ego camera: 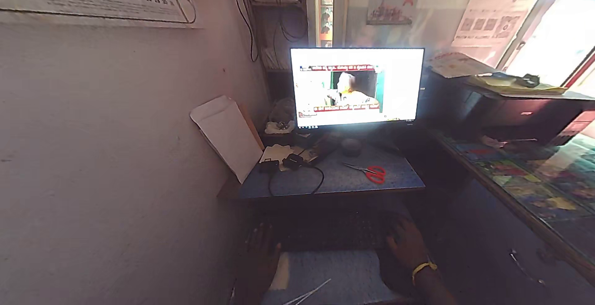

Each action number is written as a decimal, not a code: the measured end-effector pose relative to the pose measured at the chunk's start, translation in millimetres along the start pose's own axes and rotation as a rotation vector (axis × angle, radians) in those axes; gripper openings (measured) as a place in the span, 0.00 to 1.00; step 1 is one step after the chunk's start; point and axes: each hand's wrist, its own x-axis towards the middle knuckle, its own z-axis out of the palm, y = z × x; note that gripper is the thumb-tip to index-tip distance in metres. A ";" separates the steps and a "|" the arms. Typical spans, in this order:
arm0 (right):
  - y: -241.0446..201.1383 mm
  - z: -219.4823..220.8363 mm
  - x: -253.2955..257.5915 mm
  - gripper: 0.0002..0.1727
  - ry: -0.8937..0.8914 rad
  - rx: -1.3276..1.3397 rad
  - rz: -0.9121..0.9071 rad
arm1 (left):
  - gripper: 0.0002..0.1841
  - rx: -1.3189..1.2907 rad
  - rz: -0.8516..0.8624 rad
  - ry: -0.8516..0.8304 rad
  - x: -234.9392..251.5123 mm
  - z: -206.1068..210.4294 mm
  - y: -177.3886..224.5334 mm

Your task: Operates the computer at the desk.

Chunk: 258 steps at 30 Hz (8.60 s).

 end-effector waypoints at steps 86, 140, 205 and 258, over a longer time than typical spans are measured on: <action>-5.3 2.4 -1.9 0.26 0.087 0.080 -0.055 | 0.38 -0.024 -0.008 0.025 -3.6 5.2 -2.8; -11.9 -11.9 4.4 0.32 0.004 0.079 0.170 | 0.38 0.014 -0.011 -0.024 3.2 -0.7 -0.7; -3.1 1.3 -1.4 0.27 0.071 0.110 -0.072 | 0.37 -0.037 -0.002 -0.044 -2.3 -8.6 3.1; 1.6 3.8 3.3 0.30 0.077 0.062 -0.024 | 0.33 -0.069 -0.107 -0.024 -5.0 -11.7 10.2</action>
